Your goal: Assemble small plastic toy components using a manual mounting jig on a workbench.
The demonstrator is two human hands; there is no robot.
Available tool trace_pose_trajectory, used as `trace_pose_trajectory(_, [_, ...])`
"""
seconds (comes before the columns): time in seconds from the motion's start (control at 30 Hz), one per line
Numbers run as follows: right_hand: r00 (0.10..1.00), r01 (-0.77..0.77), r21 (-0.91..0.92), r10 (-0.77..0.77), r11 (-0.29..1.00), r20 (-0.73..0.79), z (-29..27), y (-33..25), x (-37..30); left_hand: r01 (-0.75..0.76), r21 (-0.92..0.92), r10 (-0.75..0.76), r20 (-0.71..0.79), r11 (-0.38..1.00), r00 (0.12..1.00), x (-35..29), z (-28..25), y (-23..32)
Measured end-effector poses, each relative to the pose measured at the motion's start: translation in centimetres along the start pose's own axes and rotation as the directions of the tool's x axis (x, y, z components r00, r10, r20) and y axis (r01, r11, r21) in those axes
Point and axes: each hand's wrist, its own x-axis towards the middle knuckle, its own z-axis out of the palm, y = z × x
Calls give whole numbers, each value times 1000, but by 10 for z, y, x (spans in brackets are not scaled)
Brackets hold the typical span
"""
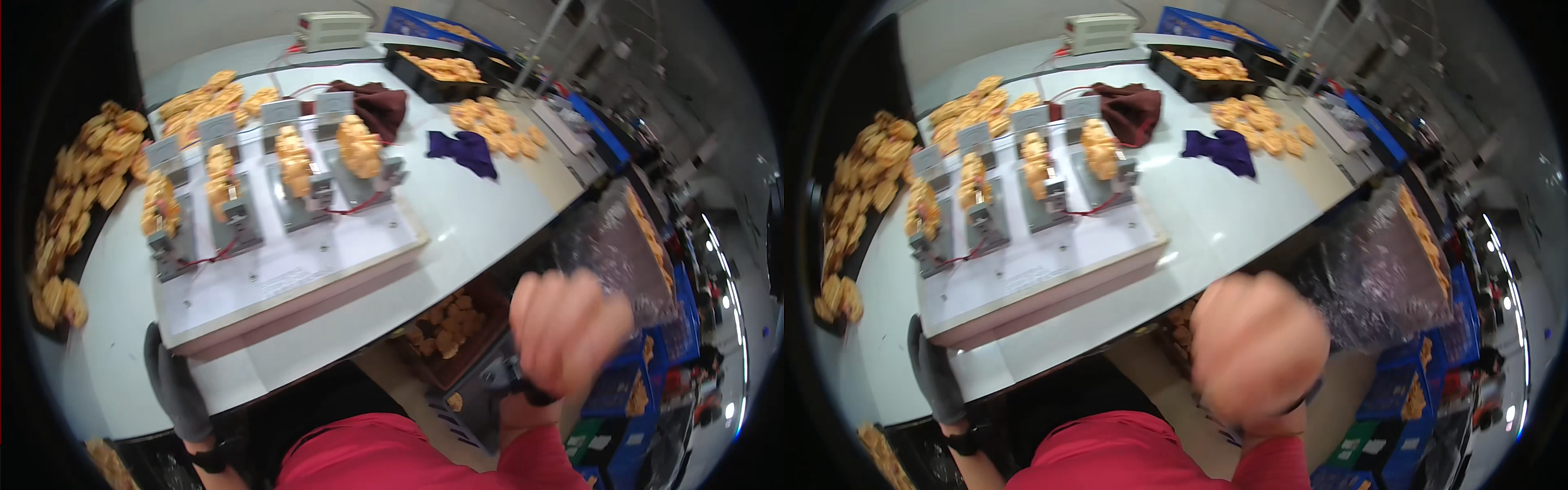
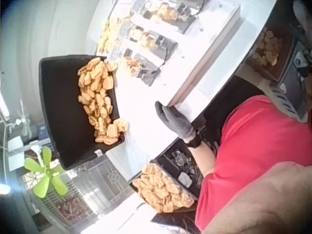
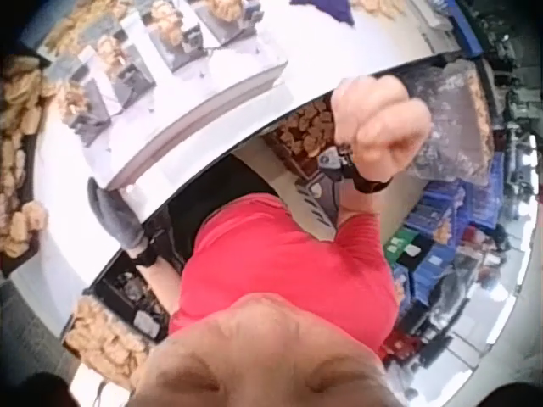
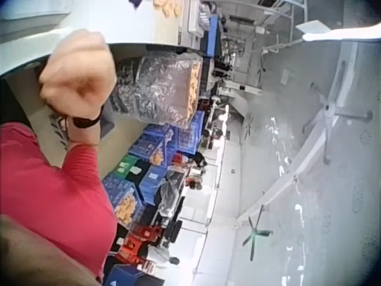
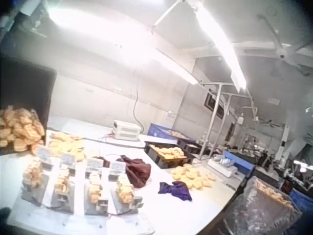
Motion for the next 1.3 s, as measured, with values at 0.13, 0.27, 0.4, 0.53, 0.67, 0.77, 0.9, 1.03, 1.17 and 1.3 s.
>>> trace_pose_trajectory(0.13, [735, -677, -333, 585, 656, -342, -48, 74, -12, -14, -43, 12, -53, 999, 999, -5, 0, 7])
trace_pose_trajectory(0.27, [691, -708, -404, 686, 579, -228, -56, 135, -38, 119, -393, -156, -62, 912, 986, -7, 5, 19])
trace_pose_trajectory(0.4, [753, -514, -714, 648, 474, -112, -42, 151, -38, 210, -514, -278, -59, 832, 959, -5, 4, 26])
trace_pose_trajectory(0.53, [796, -412, -805, 599, 428, -89, -40, 157, -38, 205, -516, -278, -68, 832, 958, -6, 4, 28])
trace_pose_trajectory(0.67, [780, -436, -802, 617, 408, -110, -37, 154, -36, 173, -482, -232, -67, 859, 970, -6, 3, 22])
trace_pose_trajectory(0.77, [788, -430, -803, 605, 412, -112, -38, 155, -38, 193, -477, -256, -71, 857, 964, -6, 4, 28])
trace_pose_trajectory(0.9, [822, -408, -790, 561, 458, -98, -41, 158, -44, 227, -519, -302, -65, 824, 951, -6, 4, 27])
trace_pose_trajectory(1.03, [863, -356, -799, 499, 484, -82, -42, 160, -46, 210, -521, -280, -57, 827, 958, -6, 4, 29])
trace_pose_trajectory(1.17, [869, -345, -793, 490, 502, -68, -39, 160, -45, 207, -546, -280, -53, 812, 959, -7, 2, 30])
trace_pose_trajectory(1.3, [871, -327, -820, 486, 470, -69, -18, 145, -28, 209, -536, -275, -47, 818, 960, -4, 7, 31])
